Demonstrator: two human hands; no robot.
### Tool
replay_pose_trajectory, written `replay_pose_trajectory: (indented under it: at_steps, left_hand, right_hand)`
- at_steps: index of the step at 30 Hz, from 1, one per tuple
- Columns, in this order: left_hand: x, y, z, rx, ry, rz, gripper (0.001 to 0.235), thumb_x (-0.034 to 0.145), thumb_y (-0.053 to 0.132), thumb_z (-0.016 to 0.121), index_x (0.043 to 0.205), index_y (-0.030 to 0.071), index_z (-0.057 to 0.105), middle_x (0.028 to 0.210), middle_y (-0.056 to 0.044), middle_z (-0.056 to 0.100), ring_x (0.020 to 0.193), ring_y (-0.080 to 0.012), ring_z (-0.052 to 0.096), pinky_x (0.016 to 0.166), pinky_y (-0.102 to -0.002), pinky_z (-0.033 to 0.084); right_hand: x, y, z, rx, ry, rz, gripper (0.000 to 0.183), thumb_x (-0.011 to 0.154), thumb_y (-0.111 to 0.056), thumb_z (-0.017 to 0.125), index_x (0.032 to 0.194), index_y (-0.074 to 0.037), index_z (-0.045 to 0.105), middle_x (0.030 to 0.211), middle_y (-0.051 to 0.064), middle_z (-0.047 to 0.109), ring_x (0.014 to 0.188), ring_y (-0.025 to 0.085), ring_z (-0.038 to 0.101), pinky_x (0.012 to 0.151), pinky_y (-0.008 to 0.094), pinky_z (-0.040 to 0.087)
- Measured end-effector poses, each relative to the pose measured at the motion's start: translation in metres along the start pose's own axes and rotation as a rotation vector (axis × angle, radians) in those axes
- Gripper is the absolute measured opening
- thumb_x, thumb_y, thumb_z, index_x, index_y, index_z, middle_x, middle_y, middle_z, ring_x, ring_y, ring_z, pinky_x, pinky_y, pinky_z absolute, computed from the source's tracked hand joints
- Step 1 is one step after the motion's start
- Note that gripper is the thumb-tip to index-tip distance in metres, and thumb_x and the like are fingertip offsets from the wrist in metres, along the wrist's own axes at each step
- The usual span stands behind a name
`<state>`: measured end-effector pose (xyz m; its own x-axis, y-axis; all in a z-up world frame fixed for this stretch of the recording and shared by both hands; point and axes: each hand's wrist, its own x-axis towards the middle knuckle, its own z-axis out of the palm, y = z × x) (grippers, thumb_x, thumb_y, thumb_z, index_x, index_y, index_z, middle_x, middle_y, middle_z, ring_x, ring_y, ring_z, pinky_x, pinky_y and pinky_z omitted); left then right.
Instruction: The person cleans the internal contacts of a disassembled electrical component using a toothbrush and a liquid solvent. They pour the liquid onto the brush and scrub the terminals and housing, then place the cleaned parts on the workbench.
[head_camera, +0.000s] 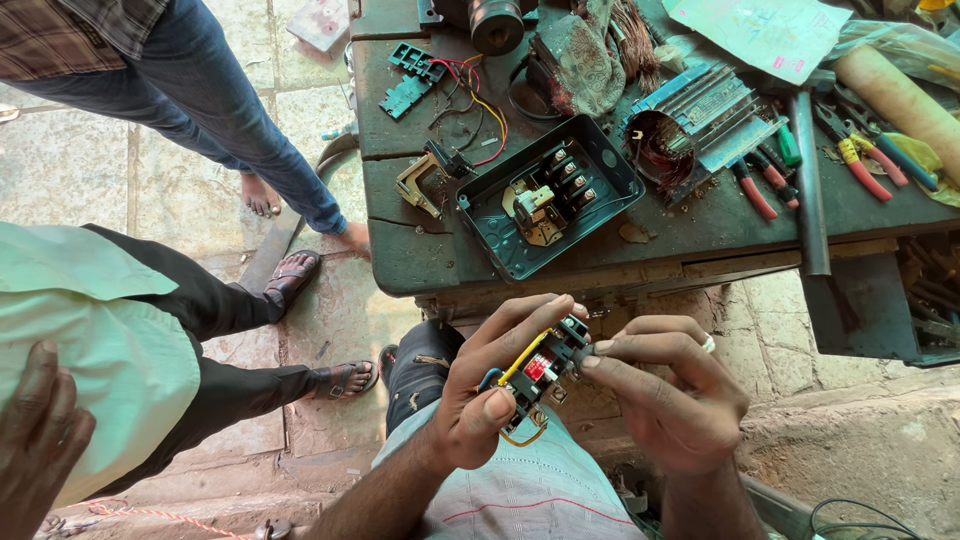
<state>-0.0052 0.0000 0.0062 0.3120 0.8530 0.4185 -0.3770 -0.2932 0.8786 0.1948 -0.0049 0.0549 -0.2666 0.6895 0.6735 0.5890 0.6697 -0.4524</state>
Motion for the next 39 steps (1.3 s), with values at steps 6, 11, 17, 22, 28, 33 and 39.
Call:
replay_pose_trajectory:
  at_steps: [6,11,17,22,28,33,39]
  left_hand:
    - [-0.003,-0.004,0.0,0.017,0.004,-0.017,0.087,0.107,0.067,0.037,0.155,-0.004,0.048,0.151,-0.024,0.056,0.136,-0.0305,0.06,0.12,-0.041,0.047]
    - [-0.002,-0.004,0.003,0.098,0.047,-0.002,0.087,0.107,0.066,0.035,0.155,-0.005,0.05,0.15,-0.023,0.057,0.133,-0.0305,0.061,0.122,-0.042,0.047]
    - [-0.002,-0.002,0.005,0.08,0.06,-0.054,0.085,0.108,0.064,0.036,0.154,-0.007,0.048,0.149,-0.025,0.056,0.137,-0.0335,0.061,0.12,-0.042,0.046]
    - [0.005,0.008,0.0,0.052,0.02,0.057,0.082,0.111,0.062,0.035,0.157,-0.005,0.048,0.148,-0.025,0.058,0.134,-0.031,0.062,0.117,-0.039,0.048]
    - [0.005,0.057,-0.005,0.041,-0.143,0.091,0.083,0.11,0.07,0.034,0.147,-0.002,0.053,0.145,-0.025,0.06,0.132,-0.033,0.067,0.111,-0.04,0.055]
    - [-0.002,0.046,-0.016,-0.095,-0.117,-0.047,0.09,0.103,0.077,0.037,0.145,-0.001,0.054,0.144,-0.023,0.059,0.127,-0.0321,0.069,0.106,-0.04,0.057]
    - [-0.022,-0.022,-0.026,-0.728,0.285,-0.271,0.091,0.097,0.063,0.059,0.154,-0.005,0.04,0.145,-0.023,0.052,0.124,-0.0353,0.064,0.102,-0.05,0.055]
  right_hand:
    - [-0.004,0.014,0.008,0.143,0.01,-0.034,0.023,0.076,0.006,0.076,0.094,-0.007,0.078,0.089,0.006,0.072,0.082,0.02,0.07,0.069,0.03,0.055]
    - [-0.001,0.02,0.009,0.032,0.006,-0.164,0.022,0.073,0.003,0.081,0.094,-0.004,0.078,0.086,0.008,0.071,0.079,0.022,0.069,0.068,0.032,0.055]
    - [0.0,0.019,0.007,0.064,-0.041,-0.07,0.023,0.069,0.005,0.076,0.091,-0.003,0.077,0.084,0.009,0.071,0.079,0.022,0.069,0.068,0.034,0.054]
    - [-0.009,0.028,0.007,0.553,0.129,0.055,0.011,0.084,-0.006,0.08,0.094,-0.006,0.075,0.09,0.008,0.072,0.08,0.019,0.072,0.067,0.03,0.057]
    - [-0.026,0.04,0.002,0.508,0.305,0.151,0.015,0.09,-0.009,0.083,0.099,-0.004,0.071,0.093,0.011,0.071,0.078,0.018,0.071,0.064,0.03,0.06]
    - [-0.039,0.042,0.005,0.508,0.236,0.2,0.012,0.099,-0.008,0.08,0.105,-0.004,0.071,0.096,0.01,0.072,0.088,0.018,0.072,0.074,0.029,0.061]
    - [-0.045,0.057,0.007,0.591,0.159,0.379,0.013,0.1,-0.001,0.068,0.112,0.0,0.067,0.108,0.012,0.068,0.085,0.014,0.068,0.071,0.024,0.061]
